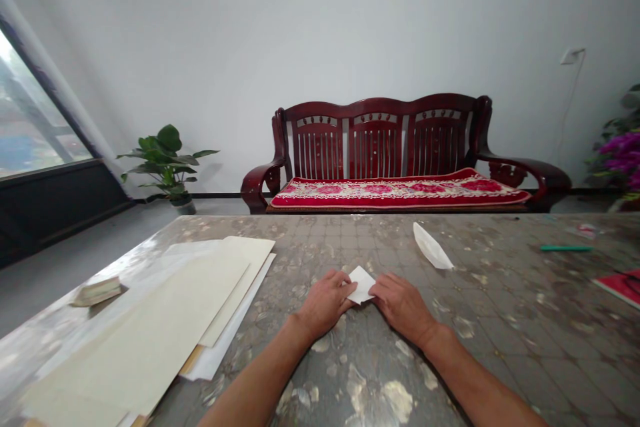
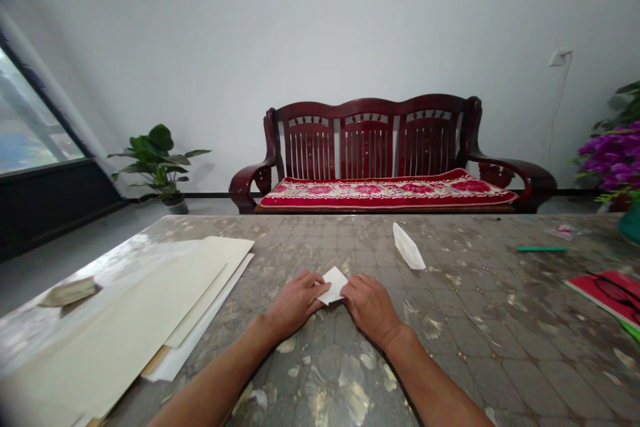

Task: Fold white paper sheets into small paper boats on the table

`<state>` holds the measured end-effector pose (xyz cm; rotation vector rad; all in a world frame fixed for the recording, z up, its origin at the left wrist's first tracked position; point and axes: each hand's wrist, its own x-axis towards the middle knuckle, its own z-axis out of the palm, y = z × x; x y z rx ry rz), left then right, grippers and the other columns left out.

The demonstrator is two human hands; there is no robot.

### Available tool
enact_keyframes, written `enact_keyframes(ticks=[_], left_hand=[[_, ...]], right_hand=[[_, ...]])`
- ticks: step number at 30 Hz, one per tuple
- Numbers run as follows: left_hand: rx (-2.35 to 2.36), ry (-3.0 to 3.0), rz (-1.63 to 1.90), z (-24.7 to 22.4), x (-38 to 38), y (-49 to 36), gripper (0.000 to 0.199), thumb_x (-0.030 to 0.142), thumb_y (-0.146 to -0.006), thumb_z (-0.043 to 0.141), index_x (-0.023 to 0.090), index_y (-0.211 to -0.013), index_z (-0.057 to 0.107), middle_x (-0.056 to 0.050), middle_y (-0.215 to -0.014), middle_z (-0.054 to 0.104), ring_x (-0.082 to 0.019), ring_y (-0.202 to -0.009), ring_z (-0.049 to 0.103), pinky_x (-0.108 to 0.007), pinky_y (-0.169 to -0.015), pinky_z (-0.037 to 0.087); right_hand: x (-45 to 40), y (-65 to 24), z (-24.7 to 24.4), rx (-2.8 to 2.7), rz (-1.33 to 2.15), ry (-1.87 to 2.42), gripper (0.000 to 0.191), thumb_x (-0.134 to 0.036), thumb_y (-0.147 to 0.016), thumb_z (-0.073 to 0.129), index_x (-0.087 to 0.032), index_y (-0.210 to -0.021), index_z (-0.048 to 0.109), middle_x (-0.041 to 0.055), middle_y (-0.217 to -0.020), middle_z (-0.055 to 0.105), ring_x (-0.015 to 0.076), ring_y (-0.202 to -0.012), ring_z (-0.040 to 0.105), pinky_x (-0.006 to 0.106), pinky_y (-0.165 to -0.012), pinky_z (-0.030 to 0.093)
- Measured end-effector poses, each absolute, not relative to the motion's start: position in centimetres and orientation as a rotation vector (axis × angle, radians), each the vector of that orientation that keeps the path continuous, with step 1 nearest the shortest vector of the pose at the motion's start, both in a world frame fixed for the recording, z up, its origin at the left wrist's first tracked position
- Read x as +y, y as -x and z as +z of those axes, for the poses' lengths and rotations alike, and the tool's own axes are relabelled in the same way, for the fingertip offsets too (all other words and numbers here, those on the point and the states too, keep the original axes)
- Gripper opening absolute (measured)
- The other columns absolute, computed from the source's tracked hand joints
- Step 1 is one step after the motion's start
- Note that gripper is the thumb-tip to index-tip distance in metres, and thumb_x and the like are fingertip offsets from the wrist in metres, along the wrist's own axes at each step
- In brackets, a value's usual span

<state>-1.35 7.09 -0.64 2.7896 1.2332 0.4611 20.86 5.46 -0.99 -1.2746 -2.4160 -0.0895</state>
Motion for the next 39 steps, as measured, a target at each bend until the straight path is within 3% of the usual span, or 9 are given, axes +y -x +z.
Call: enact_keyframes(ticks=[4,9,11,27,39], left_hand=[[1.196,-2.615,0.588,-0.5,7.0,1.9,0.027,0.033,-0.097,0.046,0.026,-0.114,0.067,-0.004,-0.106,0.063,-0.019,-0.101,0.055,-0.028,-0.088,0.044],[1.293,-2.381,0.728,-0.9,7.6,2.0,0.03,0.032,-0.096,0.047,0.02,-0.079,0.069,-0.002,-0.084,0.066,-0.017,-0.088,0.059,-0.026,-0.081,0.044],[1.39,-2.303,0.763,-1.2,7.9,1.9,0.027,0.032,-0.092,0.052,0.019,-0.074,0.066,-0.001,-0.079,0.065,-0.017,-0.083,0.059,-0.026,-0.076,0.043],[1.681,-2.284,0.64,-0.7,7.7,0.7,0.02,0.024,-0.092,0.046,0.019,-0.075,0.057,-0.005,-0.086,0.06,-0.019,-0.086,0.058,-0.029,-0.079,0.043],[1.834,-2.254,0.602,-0.6,7.7,1.0,0.014,0.028,-0.084,0.058,0.019,-0.074,0.061,-0.003,-0.087,0.061,-0.018,-0.086,0.058,-0.028,-0.076,0.04]], right_hand=[[5.9,-20.8,-1.4,-2.33,0.021,1.341,0.021,-0.027,-0.097,0.049,-0.023,-0.084,0.065,0.0028,-0.086,0.063,0.0197,-0.087,0.055,0.029,-0.075,0.038],[6.5,-21.0,-1.3,-2.255,0.079,1.431,0.024,-0.033,-0.097,0.048,-0.022,-0.083,0.063,0.0025,-0.087,0.063,0.0195,-0.09,0.055,0.029,-0.077,0.038],[6.8,-21.0,-1.3,-2.247,0.101,1.472,0.025,-0.033,-0.098,0.046,-0.022,-0.082,0.062,0.0024,-0.087,0.063,0.0193,-0.09,0.055,0.028,-0.077,0.038],[7.6,-20.3,-0.9,-2.185,0.112,1.705,0.022,-0.033,-0.096,0.047,-0.022,-0.084,0.061,0.0023,-0.088,0.067,0.019,-0.086,0.058,0.028,-0.07,0.032],[7.4,-19.9,-0.7,-2.144,0.141,1.727,0.015,-0.03,-0.091,0.053,-0.022,-0.08,0.059,0.0012,-0.084,0.067,0.0181,-0.082,0.058,0.028,-0.066,0.029]])
